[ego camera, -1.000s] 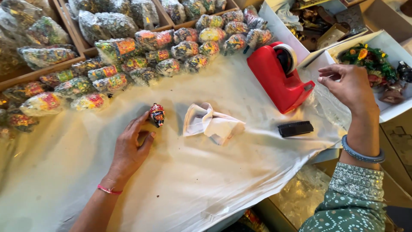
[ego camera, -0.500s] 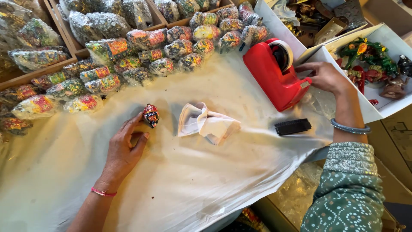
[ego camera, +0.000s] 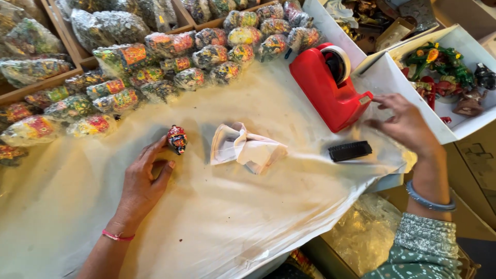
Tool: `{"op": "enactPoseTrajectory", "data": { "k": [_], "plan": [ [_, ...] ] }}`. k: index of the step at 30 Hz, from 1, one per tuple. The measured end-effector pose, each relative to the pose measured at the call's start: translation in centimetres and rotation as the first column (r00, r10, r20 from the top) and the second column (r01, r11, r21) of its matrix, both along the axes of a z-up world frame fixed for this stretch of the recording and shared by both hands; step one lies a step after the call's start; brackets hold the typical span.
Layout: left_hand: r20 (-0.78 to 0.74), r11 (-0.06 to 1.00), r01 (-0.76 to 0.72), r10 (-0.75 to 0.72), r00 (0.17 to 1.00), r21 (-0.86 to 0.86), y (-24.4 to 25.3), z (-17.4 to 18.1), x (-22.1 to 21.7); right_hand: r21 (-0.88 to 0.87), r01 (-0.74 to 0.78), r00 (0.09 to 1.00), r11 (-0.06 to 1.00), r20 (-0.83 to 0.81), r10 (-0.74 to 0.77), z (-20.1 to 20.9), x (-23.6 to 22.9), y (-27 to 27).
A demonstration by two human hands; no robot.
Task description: Cleaning decorative figurines with a cloth and wrapping them in bubble wrap for storage or shipping.
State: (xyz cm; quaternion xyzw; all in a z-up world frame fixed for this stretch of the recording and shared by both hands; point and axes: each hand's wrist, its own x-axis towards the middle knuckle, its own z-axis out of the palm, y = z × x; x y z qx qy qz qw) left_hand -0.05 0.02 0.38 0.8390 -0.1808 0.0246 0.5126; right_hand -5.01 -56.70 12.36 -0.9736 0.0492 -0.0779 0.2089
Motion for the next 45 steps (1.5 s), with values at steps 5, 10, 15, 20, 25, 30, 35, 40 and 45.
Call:
{"op": "enactPoseTrajectory", "data": {
  "k": [5,10,15,20,25,30,35,40,45],
  "plan": [
    [-0.010,1.000,-0.006,0.006,1.000,-0.017,-0.1,0.3,-0.1,-0.444,-0.026,0.969,0.896,0.208,0.131,-3.7,0.1,-1.7],
    [0.020,1.000,-0.007,0.007,1.000,0.020,0.1,0.0,-0.1,-0.228,0.173,0.909,0.958,0.411,-0.067,-4.5,0.3,-4.7],
    [-0.005,1.000,-0.010,0.010,1.000,0.002,0.0,-0.1,0.0,-0.089,0.229,0.843,0.969,0.517,-0.152,-4.0,-0.9,-5.6],
    [-0.002,1.000,-0.011,0.011,1.000,0.007,0.1,-0.2,0.0,-0.135,0.332,0.813,0.933,0.543,-0.211,-4.2,-1.5,-5.6],
    [0.004,1.000,-0.008,0.007,1.000,0.023,0.1,-0.1,0.1,-0.333,0.344,0.792,0.878,0.606,-0.080,-4.8,-2.0,-6.4],
    [-0.009,1.000,-0.012,0.012,1.000,0.013,0.1,-0.2,0.1,-0.499,0.411,0.830,0.763,0.551,-0.086,-5.6,-1.5,-4.7],
    [-0.018,1.000,-0.008,0.008,1.000,0.000,0.1,0.1,-0.1,-0.371,0.236,0.907,0.898,0.416,-0.067,-5.3,-1.7,-0.1],
    [-0.013,1.000,0.000,0.001,1.000,0.005,0.0,0.3,0.0,-0.431,0.099,0.971,0.897,0.240,0.008,-6.4,-2.8,-1.4],
    [0.013,1.000,-0.024,0.023,1.000,0.015,0.0,0.3,0.0,-0.309,0.236,0.953,0.921,0.257,-0.158,-6.2,-1.9,-1.2]
  ]
}}
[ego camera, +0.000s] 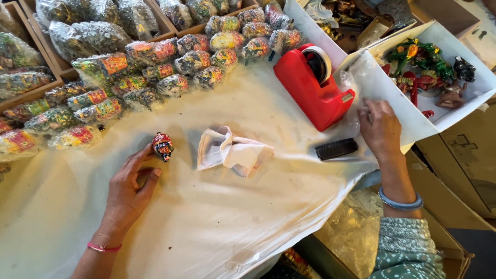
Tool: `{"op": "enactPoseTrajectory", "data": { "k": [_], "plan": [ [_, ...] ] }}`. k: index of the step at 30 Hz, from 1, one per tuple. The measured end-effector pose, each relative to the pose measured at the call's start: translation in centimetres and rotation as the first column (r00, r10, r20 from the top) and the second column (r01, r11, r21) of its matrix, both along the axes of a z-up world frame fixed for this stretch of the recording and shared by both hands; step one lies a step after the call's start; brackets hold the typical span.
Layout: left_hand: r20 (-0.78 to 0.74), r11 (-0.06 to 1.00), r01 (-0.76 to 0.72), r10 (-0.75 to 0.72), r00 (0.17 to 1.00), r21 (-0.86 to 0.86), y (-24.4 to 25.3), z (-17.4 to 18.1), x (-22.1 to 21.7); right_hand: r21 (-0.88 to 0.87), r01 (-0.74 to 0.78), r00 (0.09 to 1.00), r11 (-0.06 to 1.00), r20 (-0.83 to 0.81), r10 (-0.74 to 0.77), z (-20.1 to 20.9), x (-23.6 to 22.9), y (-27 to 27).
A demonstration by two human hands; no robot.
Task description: Cleaning decorative figurines with a cloth and wrapping them in bubble wrap for storage or shipping.
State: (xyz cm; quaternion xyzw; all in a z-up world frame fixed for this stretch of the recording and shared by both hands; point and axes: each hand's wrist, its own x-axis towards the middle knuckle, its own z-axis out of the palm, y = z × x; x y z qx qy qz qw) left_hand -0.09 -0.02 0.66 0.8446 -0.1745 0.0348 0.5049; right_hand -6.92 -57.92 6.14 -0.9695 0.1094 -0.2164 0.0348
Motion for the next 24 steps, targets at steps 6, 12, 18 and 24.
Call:
{"op": "enactPoseTrajectory", "data": {
  "k": [6,12,18,24],
  "plan": [
    [0.035,1.000,-0.002,0.001,0.999,0.022,0.0,-0.3,0.1,-0.136,-0.134,0.989,0.981,0.047,0.142,0.6,4.0,1.0],
    [-0.009,1.000,-0.009,0.009,1.000,0.026,0.1,-0.5,0.1,0.088,0.037,0.964,0.995,-0.264,-0.012,0.3,5.6,-1.9],
    [0.028,1.000,0.020,-0.020,0.999,-0.020,0.1,-0.4,0.1,0.314,0.015,0.930,0.949,-0.354,0.102,6.7,4.2,0.7],
    [0.000,1.000,0.005,-0.005,1.000,-0.011,0.1,-0.6,0.2,0.786,-0.152,0.959,0.600,-0.031,0.283,6.5,10.7,-0.9]
  ]
}}
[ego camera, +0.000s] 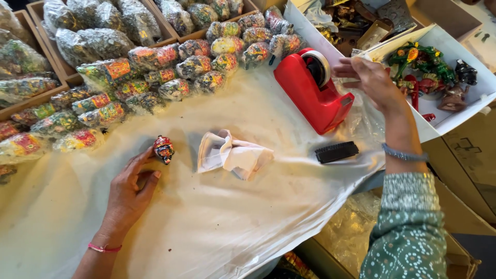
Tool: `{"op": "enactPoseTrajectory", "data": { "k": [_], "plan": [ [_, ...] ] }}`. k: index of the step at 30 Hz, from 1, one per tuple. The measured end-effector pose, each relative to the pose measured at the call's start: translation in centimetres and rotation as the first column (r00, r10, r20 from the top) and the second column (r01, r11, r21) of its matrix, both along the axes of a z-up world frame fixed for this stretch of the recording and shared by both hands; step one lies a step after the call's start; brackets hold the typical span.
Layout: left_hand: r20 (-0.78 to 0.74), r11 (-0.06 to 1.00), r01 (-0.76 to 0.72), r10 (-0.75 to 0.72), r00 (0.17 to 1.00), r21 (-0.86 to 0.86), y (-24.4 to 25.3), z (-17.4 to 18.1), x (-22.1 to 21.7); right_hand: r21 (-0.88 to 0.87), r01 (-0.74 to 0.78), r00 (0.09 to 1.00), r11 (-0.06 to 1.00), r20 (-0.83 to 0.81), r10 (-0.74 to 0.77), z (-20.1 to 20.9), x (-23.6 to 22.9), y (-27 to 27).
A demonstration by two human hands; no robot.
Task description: Cleaning decorative figurines with a cloth and wrapping them in bubble wrap for storage or shipping.
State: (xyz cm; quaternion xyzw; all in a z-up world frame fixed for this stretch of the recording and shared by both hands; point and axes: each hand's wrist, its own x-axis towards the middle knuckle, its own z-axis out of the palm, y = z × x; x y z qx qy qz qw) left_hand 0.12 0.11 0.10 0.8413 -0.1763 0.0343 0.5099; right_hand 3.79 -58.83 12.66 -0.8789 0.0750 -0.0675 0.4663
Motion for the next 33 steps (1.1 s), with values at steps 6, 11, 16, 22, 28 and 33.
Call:
{"op": "enactPoseTrajectory", "data": {
  "k": [6,11,16,22,28,33],
  "plan": [
    [-0.043,0.999,0.008,-0.009,0.999,-0.034,0.2,-0.3,0.1,0.421,-0.159,0.950,0.893,-0.183,0.255,-2.5,4.7,-1.0],
    [0.009,1.000,0.019,-0.019,1.000,0.012,0.2,-0.1,0.1,0.382,-0.065,0.899,0.922,-0.379,0.220,-4.3,5.4,-3.2],
    [0.014,0.999,0.042,-0.042,0.999,-0.003,0.5,-0.1,0.1,0.319,0.035,0.872,0.947,-0.473,0.128,-5.0,6.1,-4.5],
    [-0.069,0.996,0.086,-0.086,0.994,-0.009,0.3,-0.6,-0.7,0.065,-0.027,0.983,0.998,0.181,0.015,-1.7,-4.7,-1.9],
    [-0.043,0.998,0.063,-0.062,0.997,0.019,0.4,0.6,-0.7,-0.070,0.136,0.937,0.988,0.334,-0.105,0.5,-22.2,2.4],
    [-0.101,0.999,0.037,-0.036,0.994,0.016,-0.1,1.7,-0.8,-0.089,0.500,0.853,0.862,-0.119,-0.507,-11.2,-29.7,-3.0]
  ]
}}
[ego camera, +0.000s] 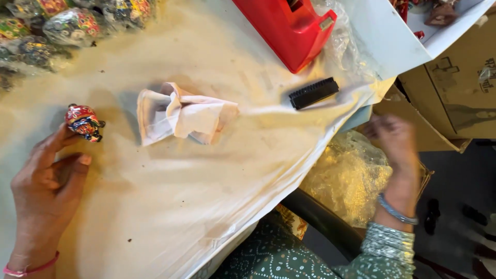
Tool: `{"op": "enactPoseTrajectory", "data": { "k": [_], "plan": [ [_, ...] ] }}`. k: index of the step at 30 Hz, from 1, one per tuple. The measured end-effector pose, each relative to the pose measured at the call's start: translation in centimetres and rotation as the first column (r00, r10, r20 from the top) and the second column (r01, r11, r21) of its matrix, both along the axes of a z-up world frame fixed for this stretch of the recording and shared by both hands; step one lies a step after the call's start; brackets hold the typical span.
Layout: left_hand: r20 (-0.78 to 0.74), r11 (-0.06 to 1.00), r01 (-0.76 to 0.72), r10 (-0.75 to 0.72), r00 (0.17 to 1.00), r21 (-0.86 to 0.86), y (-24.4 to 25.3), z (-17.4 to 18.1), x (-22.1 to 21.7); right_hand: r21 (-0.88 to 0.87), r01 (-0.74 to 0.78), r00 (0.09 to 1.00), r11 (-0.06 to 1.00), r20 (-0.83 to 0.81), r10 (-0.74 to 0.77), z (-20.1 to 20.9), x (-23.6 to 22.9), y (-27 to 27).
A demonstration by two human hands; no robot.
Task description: Cleaning decorative figurines with a cloth and wrapping them in bubble wrap for storage or shipping.
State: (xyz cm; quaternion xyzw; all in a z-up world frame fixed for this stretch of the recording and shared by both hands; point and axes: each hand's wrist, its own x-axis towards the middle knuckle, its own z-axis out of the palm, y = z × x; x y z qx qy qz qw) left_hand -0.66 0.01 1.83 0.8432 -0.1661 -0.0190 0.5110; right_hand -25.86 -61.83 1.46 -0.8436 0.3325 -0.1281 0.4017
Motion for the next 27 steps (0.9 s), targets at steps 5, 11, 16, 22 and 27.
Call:
{"op": "enactPoseTrajectory", "data": {
  "k": [5,11,16,22,27],
  "plan": [
    [0.000,0.999,-0.002,0.002,1.000,-0.037,-0.8,0.8,-0.2,-0.168,-0.167,0.935,0.972,-0.341,0.101,-18.7,-4.0,-7.2],
    [0.027,0.999,0.008,-0.007,1.000,-0.043,-1.2,1.6,-0.2,-0.398,-0.223,0.963,0.890,-0.229,0.139,-29.2,-4.3,-10.8],
    [0.033,1.000,-0.004,0.005,0.999,-0.022,-1.1,1.2,-0.2,-0.472,-0.446,0.890,0.760,-0.321,0.323,-33.7,-3.1,-13.6],
    [0.026,1.000,-0.014,0.013,1.000,0.013,-0.9,1.1,-0.2,-0.269,-0.156,0.982,0.950,0.061,0.179,-27.4,0.2,-9.2],
    [-0.027,0.996,0.004,-0.006,1.000,-0.089,-0.9,1.0,-0.4,-0.021,0.062,0.946,0.998,0.319,-0.052,-27.2,-1.3,-14.3]
  ]
}}
